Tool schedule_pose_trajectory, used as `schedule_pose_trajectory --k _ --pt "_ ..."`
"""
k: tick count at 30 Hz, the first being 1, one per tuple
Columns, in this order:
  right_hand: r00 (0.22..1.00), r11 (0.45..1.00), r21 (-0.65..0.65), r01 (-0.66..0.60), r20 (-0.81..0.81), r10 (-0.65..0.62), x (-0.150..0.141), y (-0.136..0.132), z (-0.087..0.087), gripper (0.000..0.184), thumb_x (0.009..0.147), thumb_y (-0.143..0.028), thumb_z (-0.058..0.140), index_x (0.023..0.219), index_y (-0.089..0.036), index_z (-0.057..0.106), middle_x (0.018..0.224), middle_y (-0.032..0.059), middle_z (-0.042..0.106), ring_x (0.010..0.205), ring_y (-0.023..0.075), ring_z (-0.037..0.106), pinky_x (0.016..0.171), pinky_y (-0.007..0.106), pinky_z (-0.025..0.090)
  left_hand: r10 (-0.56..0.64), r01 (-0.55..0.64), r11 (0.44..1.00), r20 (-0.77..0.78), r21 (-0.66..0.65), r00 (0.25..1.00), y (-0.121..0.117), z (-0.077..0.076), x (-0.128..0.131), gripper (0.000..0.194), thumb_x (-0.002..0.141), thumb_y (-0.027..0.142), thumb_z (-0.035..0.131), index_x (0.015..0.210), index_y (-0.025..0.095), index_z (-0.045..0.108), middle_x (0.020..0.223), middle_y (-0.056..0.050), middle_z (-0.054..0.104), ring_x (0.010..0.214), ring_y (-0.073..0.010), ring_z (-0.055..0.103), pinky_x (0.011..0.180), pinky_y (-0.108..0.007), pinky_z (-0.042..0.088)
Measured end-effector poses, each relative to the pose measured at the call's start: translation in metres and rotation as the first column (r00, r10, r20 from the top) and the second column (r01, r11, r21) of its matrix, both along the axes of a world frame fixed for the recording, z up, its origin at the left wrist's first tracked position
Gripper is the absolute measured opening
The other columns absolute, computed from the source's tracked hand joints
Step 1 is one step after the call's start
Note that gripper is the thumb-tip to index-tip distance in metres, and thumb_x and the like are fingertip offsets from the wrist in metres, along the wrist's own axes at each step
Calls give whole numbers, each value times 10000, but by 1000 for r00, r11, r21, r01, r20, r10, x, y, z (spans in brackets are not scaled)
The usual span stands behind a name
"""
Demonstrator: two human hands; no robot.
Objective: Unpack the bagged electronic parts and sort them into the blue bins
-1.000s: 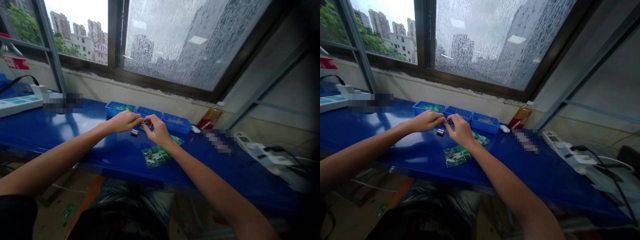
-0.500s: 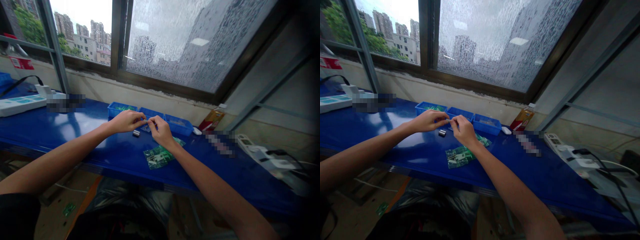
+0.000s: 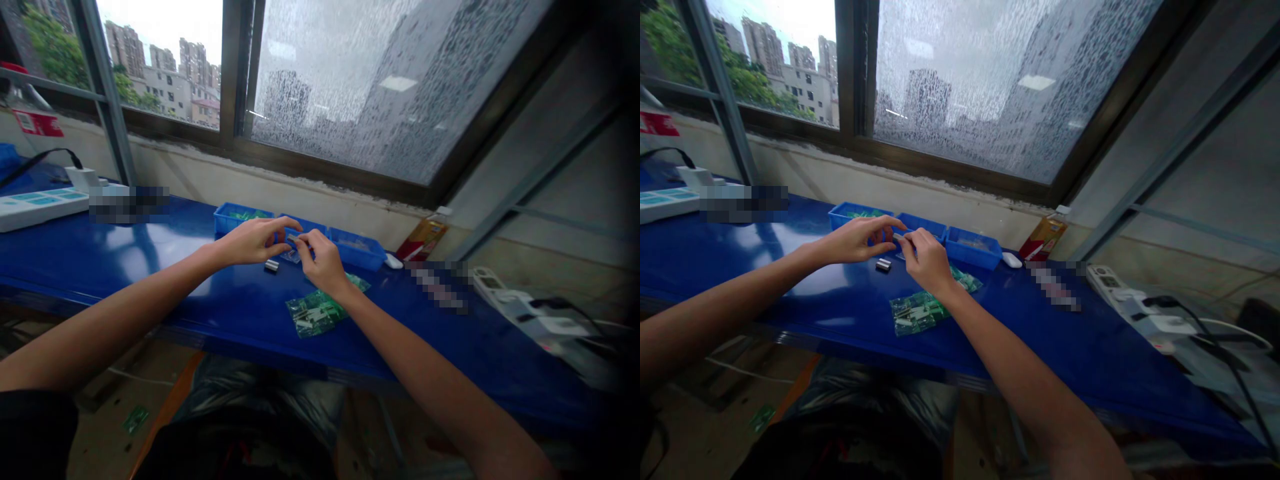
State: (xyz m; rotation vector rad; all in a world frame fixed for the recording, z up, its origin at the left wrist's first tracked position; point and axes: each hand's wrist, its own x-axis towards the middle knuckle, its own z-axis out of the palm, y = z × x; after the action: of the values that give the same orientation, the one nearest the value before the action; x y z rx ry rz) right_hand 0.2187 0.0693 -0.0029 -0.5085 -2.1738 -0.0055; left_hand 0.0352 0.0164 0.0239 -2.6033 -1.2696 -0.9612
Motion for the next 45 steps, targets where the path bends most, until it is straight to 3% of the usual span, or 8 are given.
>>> schedule_pose_trajectory --k 7,10,13,17,25,31,37,45 --pt "1000 1000 -18 -6 20 6 0 -2 -1 292 932 -320 337 753 -190 527 732 41 553 718 159 513 669 292 396 25 -24 999 -23 45 999 0 1 2 239 876 303 472 1017 162 603 777 -37 636 711 -133 587 641 -232 424" --pt "999 998 -58 -16 -30 15 -1 -3 -3 175 881 -342 458 942 -192 523 770 28 557 725 157 527 676 288 418 73 -71 995 -16 67 997 -1 1 3 258 893 312 429 962 149 617 777 -50 651 703 -141 596 641 -248 417" --pt "998 997 -72 -24 -66 19 -1 -2 -6 311 819 -310 551 1097 -208 455 797 14 549 732 157 535 673 286 433 95 -92 993 -36 78 995 0 1 2 296 905 306 378 837 150 621 705 -41 637 649 -130 579 607 -244 395" --pt "999 999 -34 -41 -22 40 -1 -3 -4 130 845 -243 492 968 -203 501 816 29 547 757 158 538 691 286 430 115 -113 992 -61 48 991 0 1 2 385 916 312 325 681 154 585 571 -16 572 545 -107 522 552 -237 357" --pt "1000 1000 -19 15 -6 -15 -1 -6 2 226 918 -276 355 767 -196 502 760 47 545 727 163 518 673 292 395 35 -35 999 -6 -6 999 -4 3 4 294 864 349 473 1062 149 555 699 -10 616 625 -117 563 580 -222 392" --pt "1000 999 -43 0 -10 -1 -1 -4 0 268 930 -308 323 761 -197 499 752 44 561 718 158 519 664 293 398 65 -63 996 -22 59 998 -3 2 5 259 878 324 454 1014 160 601 693 -19 624 632 -123 572 593 -227 394" --pt "998 997 -78 -22 -61 17 0 -3 -5 226 835 -314 518 1036 -218 479 774 13 566 720 156 546 665 285 434 133 -130 990 -56 59 989 -3 3 5 328 906 354 394 837 149 641 662 -39 622 628 -134 574 574 -240 373" --pt "999 999 -23 -32 -25 31 -1 -4 -1 120 882 -282 440 903 -201 526 792 39 561 742 161 540 682 288 434 139 -137 989 -45 54 989 -3 3 5 337 915 339 357 817 152 621 631 -25 599 592 -124 546 564 -243 364"
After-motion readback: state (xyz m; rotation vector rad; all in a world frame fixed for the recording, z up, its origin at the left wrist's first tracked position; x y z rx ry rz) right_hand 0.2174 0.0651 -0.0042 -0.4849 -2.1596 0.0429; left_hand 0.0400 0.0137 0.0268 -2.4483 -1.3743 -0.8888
